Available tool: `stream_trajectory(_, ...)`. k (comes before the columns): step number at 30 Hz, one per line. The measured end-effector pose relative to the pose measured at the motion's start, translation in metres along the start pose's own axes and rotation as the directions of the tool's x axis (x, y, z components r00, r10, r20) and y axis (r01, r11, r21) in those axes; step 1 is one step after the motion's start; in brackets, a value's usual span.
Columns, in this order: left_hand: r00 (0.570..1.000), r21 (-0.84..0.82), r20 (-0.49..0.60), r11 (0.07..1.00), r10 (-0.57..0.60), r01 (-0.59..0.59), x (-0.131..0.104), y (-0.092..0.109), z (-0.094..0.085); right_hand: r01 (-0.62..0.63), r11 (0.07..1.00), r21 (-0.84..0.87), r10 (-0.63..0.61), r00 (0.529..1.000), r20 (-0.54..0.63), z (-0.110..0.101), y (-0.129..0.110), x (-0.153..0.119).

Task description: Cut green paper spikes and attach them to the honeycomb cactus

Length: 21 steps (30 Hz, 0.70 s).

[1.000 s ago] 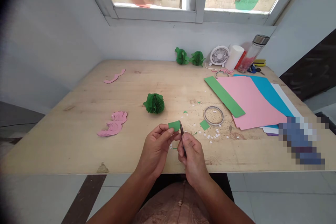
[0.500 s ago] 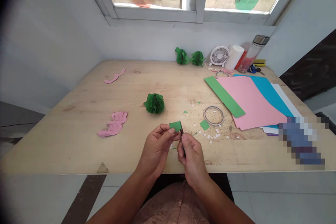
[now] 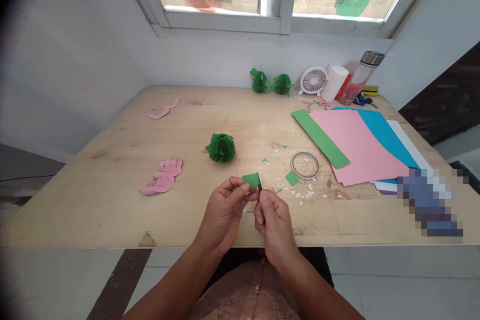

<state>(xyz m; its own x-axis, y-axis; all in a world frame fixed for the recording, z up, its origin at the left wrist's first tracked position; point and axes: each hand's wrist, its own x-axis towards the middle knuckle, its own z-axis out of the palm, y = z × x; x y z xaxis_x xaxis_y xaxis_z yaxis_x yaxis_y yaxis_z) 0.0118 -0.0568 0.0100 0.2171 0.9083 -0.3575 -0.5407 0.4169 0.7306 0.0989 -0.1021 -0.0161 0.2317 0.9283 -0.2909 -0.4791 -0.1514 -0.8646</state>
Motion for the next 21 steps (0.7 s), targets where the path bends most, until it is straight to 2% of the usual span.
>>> stream_trajectory(14,1.0,-0.03,0.004,0.999,-0.02,0.02,0.003,0.003,-0.0016,-0.005,0.998,-0.057,0.003,1.0,-0.027,0.0008,-0.0016,0.0)
stream_trajectory(21,1.0,-0.038,-0.027,0.999,-0.016,0.015,0.0047,0.0045,-0.0045,-0.01,0.998,-0.064,0.009,1.0,-0.026,0.0009,0.0001,-0.0019)
